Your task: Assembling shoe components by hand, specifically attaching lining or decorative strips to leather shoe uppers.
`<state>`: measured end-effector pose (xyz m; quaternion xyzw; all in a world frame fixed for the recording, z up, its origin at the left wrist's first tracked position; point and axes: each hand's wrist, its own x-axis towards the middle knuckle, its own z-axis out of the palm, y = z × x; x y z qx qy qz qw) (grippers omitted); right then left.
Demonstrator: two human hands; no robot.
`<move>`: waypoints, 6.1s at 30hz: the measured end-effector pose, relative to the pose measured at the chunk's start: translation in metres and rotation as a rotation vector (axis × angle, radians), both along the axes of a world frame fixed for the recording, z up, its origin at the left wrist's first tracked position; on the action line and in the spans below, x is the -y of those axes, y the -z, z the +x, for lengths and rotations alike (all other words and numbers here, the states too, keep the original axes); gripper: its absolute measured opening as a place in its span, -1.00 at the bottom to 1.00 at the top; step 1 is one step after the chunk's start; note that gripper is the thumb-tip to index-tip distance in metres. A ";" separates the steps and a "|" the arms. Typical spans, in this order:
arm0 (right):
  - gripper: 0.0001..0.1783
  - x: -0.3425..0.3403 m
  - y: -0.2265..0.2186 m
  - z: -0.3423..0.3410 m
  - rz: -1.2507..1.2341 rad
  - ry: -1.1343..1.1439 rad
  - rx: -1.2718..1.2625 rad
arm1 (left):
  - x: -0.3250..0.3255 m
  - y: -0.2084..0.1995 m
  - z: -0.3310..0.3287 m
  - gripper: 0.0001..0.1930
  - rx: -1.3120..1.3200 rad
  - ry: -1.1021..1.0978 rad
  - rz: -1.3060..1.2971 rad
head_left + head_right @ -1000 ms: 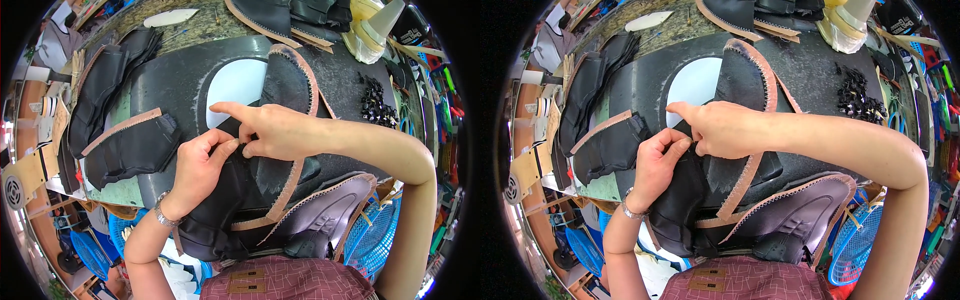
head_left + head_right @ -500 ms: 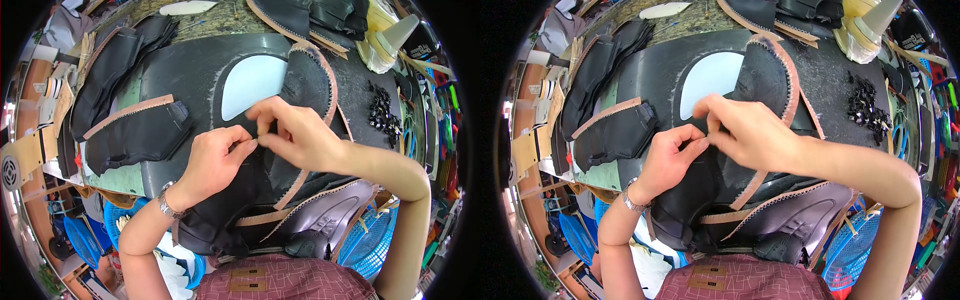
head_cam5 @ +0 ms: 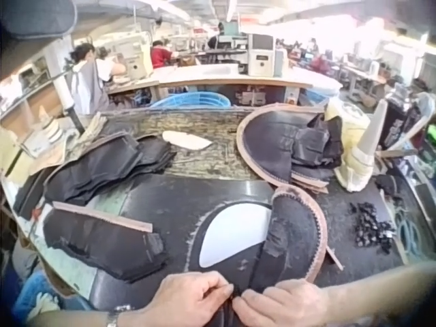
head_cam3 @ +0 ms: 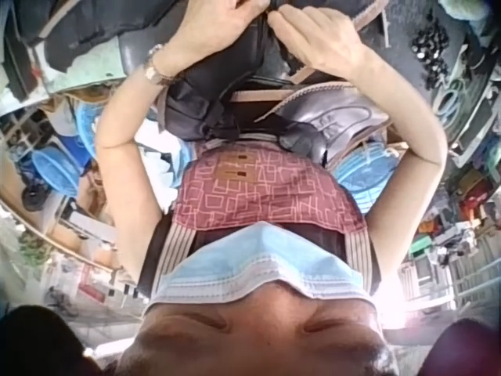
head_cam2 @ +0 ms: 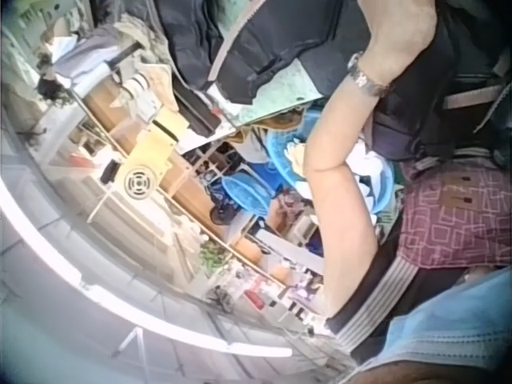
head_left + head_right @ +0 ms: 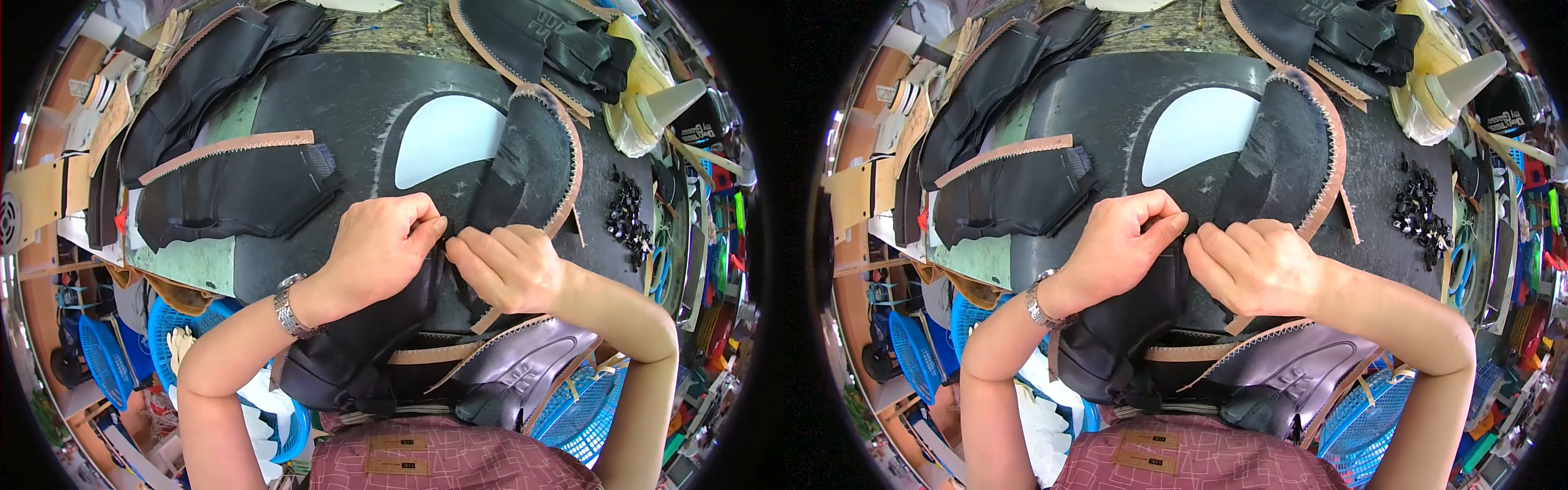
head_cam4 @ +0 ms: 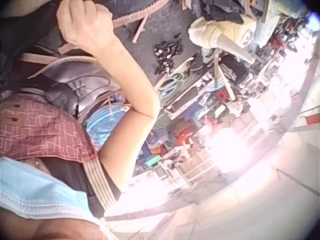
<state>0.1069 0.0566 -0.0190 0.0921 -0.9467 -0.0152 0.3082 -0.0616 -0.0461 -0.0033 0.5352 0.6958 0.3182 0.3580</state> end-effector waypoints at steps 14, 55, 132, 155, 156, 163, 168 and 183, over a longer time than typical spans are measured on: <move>-0.70 0.002 0.001 0.001 0.069 -0.070 -0.015 | 0.004 0.009 0.002 -0.85 -0.093 0.012 0.233; -0.83 0.007 -0.008 -0.001 -0.177 -0.005 0.223 | 0.001 0.016 0.003 -0.86 -0.184 0.033 0.281; -0.74 -0.220 -0.047 0.220 -1.782 1.100 -0.144 | -0.028 0.004 0.010 -0.59 -0.748 0.439 0.832; -0.81 -0.166 -0.093 0.086 -1.215 0.479 -0.141 | -0.020 0.012 0.008 -0.57 -0.708 0.329 0.835; -0.81 -0.173 -0.099 0.100 -1.238 0.421 -0.255 | -0.020 0.011 0.009 -0.59 -0.792 0.262 0.898; -0.79 -0.202 -0.089 0.138 -0.896 0.885 -0.371 | -0.031 -0.006 0.013 -0.53 -0.785 0.532 0.648; -0.80 -0.216 -0.060 0.137 -0.849 0.899 -0.258 | -0.084 -0.007 0.023 -0.30 -0.645 0.633 0.478; -0.46 -0.089 -0.020 0.018 -0.821 0.725 0.223 | -0.090 -0.004 -0.022 -0.47 0.057 -0.141 0.257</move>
